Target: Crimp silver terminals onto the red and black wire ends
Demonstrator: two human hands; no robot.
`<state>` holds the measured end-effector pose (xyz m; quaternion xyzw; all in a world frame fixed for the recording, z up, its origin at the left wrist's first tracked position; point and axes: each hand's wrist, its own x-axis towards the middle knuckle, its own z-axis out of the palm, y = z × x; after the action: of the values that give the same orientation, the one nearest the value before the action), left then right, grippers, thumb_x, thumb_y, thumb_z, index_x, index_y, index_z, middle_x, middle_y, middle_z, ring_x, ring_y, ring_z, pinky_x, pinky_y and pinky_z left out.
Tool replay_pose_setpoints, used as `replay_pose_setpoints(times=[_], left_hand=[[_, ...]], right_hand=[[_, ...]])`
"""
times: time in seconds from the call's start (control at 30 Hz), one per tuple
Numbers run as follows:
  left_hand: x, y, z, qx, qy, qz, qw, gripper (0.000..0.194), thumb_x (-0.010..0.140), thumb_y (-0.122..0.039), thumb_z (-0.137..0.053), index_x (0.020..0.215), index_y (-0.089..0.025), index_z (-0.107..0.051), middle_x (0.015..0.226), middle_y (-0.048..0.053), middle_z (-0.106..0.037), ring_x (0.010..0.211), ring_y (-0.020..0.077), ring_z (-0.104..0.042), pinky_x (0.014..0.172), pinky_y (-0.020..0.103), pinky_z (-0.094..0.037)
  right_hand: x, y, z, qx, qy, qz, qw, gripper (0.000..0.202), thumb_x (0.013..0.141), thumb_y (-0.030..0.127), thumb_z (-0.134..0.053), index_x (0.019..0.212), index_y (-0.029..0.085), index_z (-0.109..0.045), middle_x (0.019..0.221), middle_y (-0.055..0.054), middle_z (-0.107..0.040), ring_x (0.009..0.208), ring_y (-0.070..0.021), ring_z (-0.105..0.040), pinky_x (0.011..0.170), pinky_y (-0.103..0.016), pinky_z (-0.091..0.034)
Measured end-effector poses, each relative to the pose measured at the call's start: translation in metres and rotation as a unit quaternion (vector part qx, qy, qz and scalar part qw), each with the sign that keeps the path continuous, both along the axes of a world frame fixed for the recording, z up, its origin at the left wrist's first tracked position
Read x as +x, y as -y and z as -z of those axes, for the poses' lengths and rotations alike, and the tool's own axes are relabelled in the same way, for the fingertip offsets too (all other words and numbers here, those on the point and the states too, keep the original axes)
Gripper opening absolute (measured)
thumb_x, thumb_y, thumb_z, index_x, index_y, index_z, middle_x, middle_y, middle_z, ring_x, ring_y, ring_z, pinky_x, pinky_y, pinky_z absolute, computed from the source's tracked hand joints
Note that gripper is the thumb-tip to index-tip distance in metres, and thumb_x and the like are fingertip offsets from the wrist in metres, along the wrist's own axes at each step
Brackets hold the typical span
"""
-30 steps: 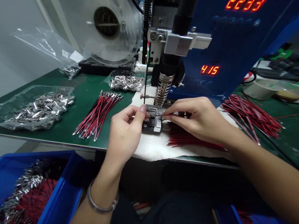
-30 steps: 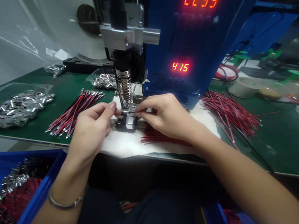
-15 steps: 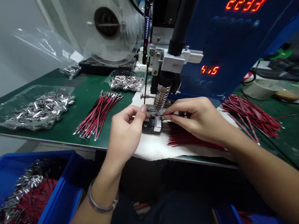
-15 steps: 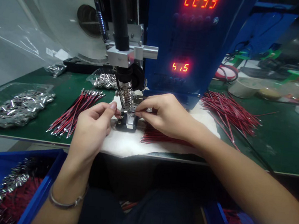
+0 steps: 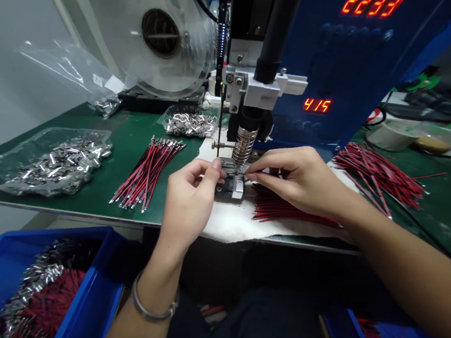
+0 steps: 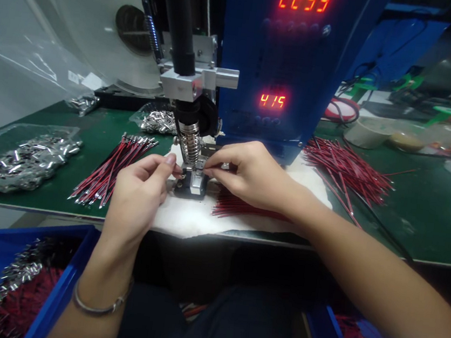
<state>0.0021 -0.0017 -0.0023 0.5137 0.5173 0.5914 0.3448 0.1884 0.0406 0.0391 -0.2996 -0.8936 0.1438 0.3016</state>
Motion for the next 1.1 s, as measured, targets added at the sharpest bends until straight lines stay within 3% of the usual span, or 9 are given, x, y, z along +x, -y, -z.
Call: replay_pose_setpoints(times=[0.5, 0.67, 0.8, 0.97, 1.1], left_hand=[[-0.0003, -0.0006, 0.0003, 0.005, 0.001, -0.001, 1.0, 0.028, 0.084, -0.041, -0.062, 0.069, -0.017, -0.064, 0.067, 0.002, -0.061, 0.053, 0.0087, -0.046, 0.048, 0.022, -0.033], [-0.0003, -0.0014, 0.0006, 0.002, 0.002, -0.004, 1.0, 0.029, 0.084, -0.041, -0.061, 0.068, -0.017, -0.063, 0.057, -0.001, -0.052, 0.049, 0.0089, -0.041, 0.048, 0.023, -0.031], [-0.0004, -0.0011, 0.001, 0.001, 0.013, -0.003, 1.0, 0.029, 0.083, -0.041, -0.062, 0.068, -0.017, -0.063, 0.05, -0.003, -0.042, 0.046, 0.0088, -0.036, 0.047, 0.023, -0.03], [-0.0006, -0.0034, 0.0026, 0.009, 0.031, -0.001, 0.999, 0.029, 0.083, -0.04, -0.063, 0.067, -0.016, -0.062, 0.058, -0.002, -0.05, 0.046, 0.0073, -0.034, 0.045, 0.022, -0.029], [-0.0008, 0.0014, 0.0007, 0.021, 0.042, -0.013, 0.999, 0.032, 0.085, -0.04, -0.059, 0.063, -0.017, -0.057, 0.055, -0.002, -0.045, 0.046, 0.0073, -0.032, 0.044, 0.022, -0.028]], right_hand=[[0.0003, -0.0009, -0.0003, 0.018, 0.0, -0.011, 1.0, 0.013, 0.085, 0.018, -0.062, 0.088, 0.013, -0.073, 0.079, -0.005, -0.071, 0.068, -0.0119, -0.063, 0.063, -0.022, -0.046], [0.0001, -0.0003, -0.0007, 0.019, 0.004, -0.006, 1.0, 0.013, 0.085, 0.018, -0.061, 0.088, 0.013, -0.073, 0.081, -0.005, -0.071, 0.07, -0.012, -0.063, 0.064, -0.022, -0.046], [-0.0001, 0.0002, 0.0, 0.025, 0.003, -0.005, 1.0, 0.012, 0.084, 0.017, -0.062, 0.088, 0.015, -0.073, 0.081, -0.004, -0.071, 0.07, -0.012, -0.064, 0.065, -0.023, -0.048], [-0.0007, 0.0009, 0.0017, 0.049, -0.006, -0.004, 0.999, 0.011, 0.085, 0.018, -0.061, 0.085, 0.019, -0.072, 0.081, -0.004, -0.071, 0.071, -0.0136, -0.064, 0.065, -0.026, -0.05], [0.0018, 0.0043, -0.003, 0.07, -0.02, -0.012, 0.997, 0.01, 0.085, 0.02, -0.062, 0.084, 0.022, -0.072, 0.08, -0.003, -0.073, 0.07, -0.0141, -0.065, 0.064, -0.027, -0.051]])
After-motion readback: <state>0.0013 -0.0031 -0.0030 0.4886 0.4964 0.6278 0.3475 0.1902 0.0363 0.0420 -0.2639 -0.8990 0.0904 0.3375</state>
